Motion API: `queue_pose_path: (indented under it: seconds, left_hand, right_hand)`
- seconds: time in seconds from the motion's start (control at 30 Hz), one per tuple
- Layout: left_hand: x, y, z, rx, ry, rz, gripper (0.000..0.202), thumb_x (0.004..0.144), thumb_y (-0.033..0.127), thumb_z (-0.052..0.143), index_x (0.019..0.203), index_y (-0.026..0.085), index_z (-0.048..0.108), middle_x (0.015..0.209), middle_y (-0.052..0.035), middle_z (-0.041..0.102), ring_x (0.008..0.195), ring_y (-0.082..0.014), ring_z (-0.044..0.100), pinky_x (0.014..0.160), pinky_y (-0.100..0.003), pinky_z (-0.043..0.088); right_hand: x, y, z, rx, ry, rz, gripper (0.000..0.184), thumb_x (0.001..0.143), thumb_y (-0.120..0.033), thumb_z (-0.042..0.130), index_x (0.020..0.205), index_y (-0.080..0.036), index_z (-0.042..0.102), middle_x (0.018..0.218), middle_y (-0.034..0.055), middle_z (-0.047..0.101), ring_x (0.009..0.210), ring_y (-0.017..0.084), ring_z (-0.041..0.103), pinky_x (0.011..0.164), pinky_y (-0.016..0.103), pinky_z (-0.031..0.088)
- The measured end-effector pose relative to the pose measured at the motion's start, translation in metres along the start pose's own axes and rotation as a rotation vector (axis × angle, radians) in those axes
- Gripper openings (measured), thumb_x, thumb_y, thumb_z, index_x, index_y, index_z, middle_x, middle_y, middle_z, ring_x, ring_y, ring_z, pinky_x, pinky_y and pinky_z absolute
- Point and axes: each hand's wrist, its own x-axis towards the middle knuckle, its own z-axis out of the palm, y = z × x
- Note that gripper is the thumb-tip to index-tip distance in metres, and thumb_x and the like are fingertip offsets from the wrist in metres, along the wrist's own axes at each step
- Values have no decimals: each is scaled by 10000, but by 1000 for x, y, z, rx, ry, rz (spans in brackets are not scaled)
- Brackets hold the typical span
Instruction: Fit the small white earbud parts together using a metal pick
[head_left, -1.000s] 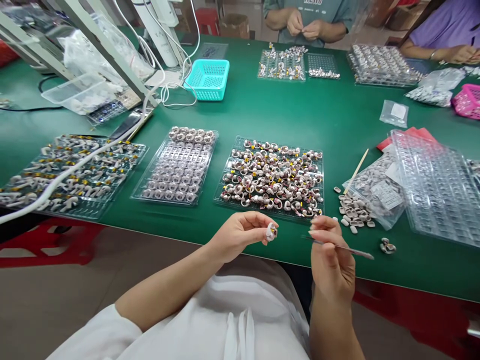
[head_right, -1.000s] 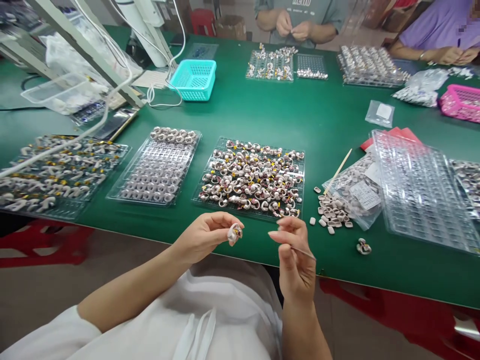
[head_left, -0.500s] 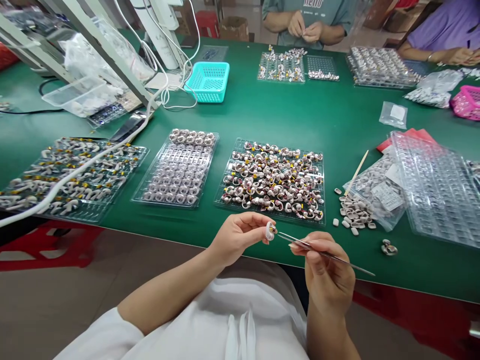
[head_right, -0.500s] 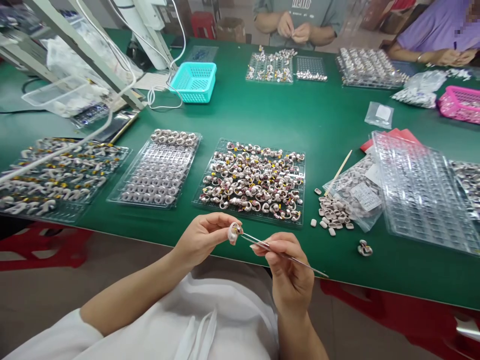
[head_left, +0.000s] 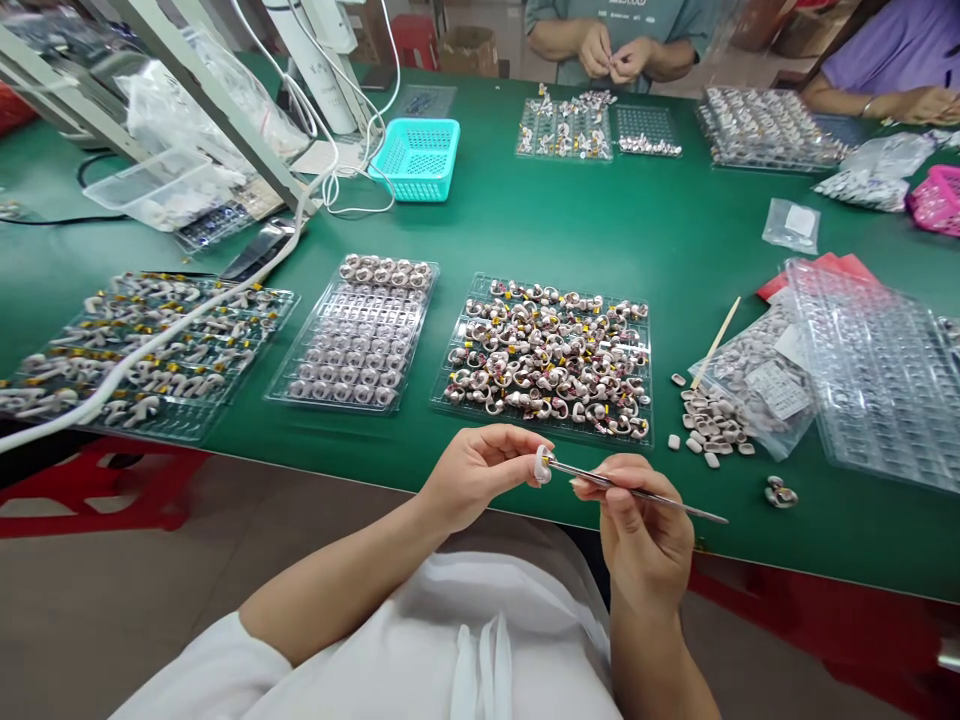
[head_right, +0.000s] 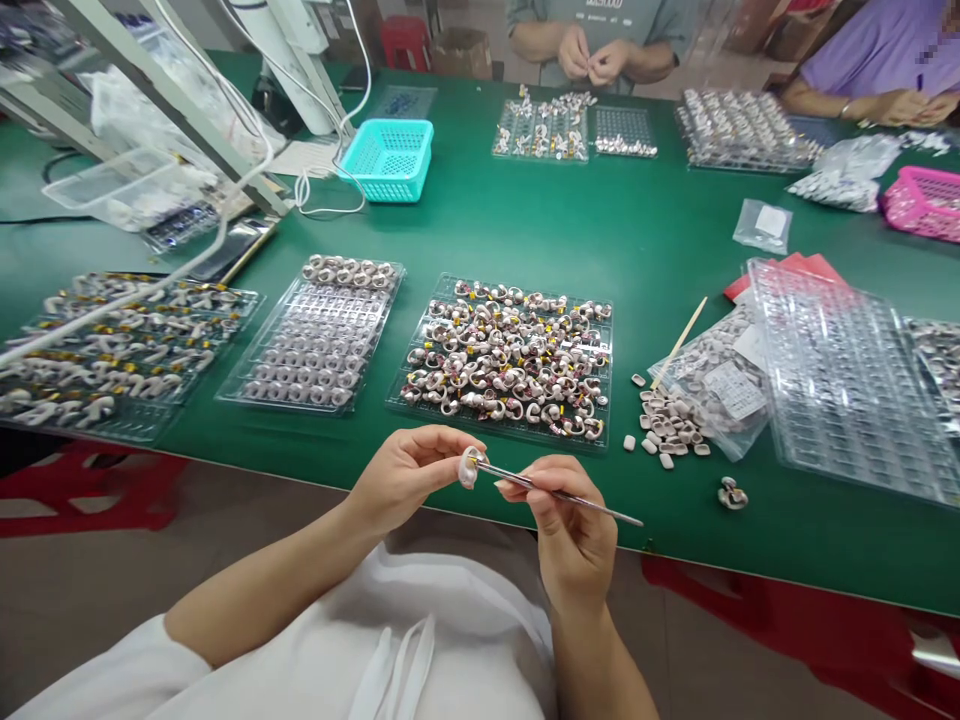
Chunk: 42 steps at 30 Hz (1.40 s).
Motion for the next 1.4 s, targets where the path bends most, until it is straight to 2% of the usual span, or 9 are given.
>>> queue_pose_path:
  seconds: [0.23,0.4,0.73,0.83,0.93,1.03,1.13,1.27,1.4]
  left_hand:
    - [-1,6,-1,55,-73,-97,166,705,237,845,815,133,777,675,-20,741,617,-88,658,609,-166,530]
    - [-2,8,-4,124,-137,-172,174,706,237,836,832,135,773,688,-24,739,636,-98,653,626,-183,516]
    - [-3,7,3,426,-124,-132,200,750,336,765,809,146,743,735,-53,721,653,-149,614,605,-231,488]
    - [3,3,7,502,-135,-77,201,759,355,743,803,158,737,735,-45,708,648,-146,598,595,-222,486]
    - [10,0,10,539,-131,-50,196,762,360,731,790,166,734,720,-36,696,633,-137,580,572,-207,474]
    - [17,-3,11,568,-114,-27,177,770,346,721,778,170,734,717,-32,692,622,-127,564,564,-195,457]
    - [24,-7,10,595,-88,-17,164,772,326,708,770,164,732,722,-33,687,607,-119,546,554,-194,447]
    - [29,-16,10,573,-94,-31,164,768,320,700,783,158,729,733,-35,687,629,-127,558,555,-197,465]
    - [30,-22,11,540,-103,-46,159,762,315,706,793,160,727,743,-37,695,643,-133,576,556,-199,479]
  right_hand:
    - [12,-4,-10,2,-106,32,196,948,-107,542,1024,-218,685,953,29,595,743,147,709,646,302,633]
    - [23,-20,-23,-160,-334,52,239,932,-71,539,1062,-229,662,969,36,604,764,157,706,685,325,622]
    - [29,-53,-17,-650,-733,-211,276,942,-93,485,1144,-250,589,1009,70,672,939,153,653,750,261,567]
    - [23,-49,-16,-686,-659,-269,241,930,-123,508,1119,-245,594,990,73,678,951,170,656,780,292,571]
    - [18,-53,-29,-658,-402,-244,160,935,-165,525,1036,-238,626,976,68,675,977,199,660,835,360,568]
    - [17,-66,-63,-810,-56,-190,197,968,-171,468,986,-233,654,998,61,686,976,204,665,872,386,545]
    - [22,-73,-108,-1165,210,-128,227,973,-214,472,1115,-218,649,1016,73,683,807,183,658,755,340,540]
    - [36,-57,-148,-1458,100,-89,188,944,-249,510,1003,-183,676,964,91,678,849,220,636,766,344,506]
    - [48,-34,-151,-1595,-52,-2,168,924,-253,529,972,-167,666,944,102,653,832,233,614,733,344,483]
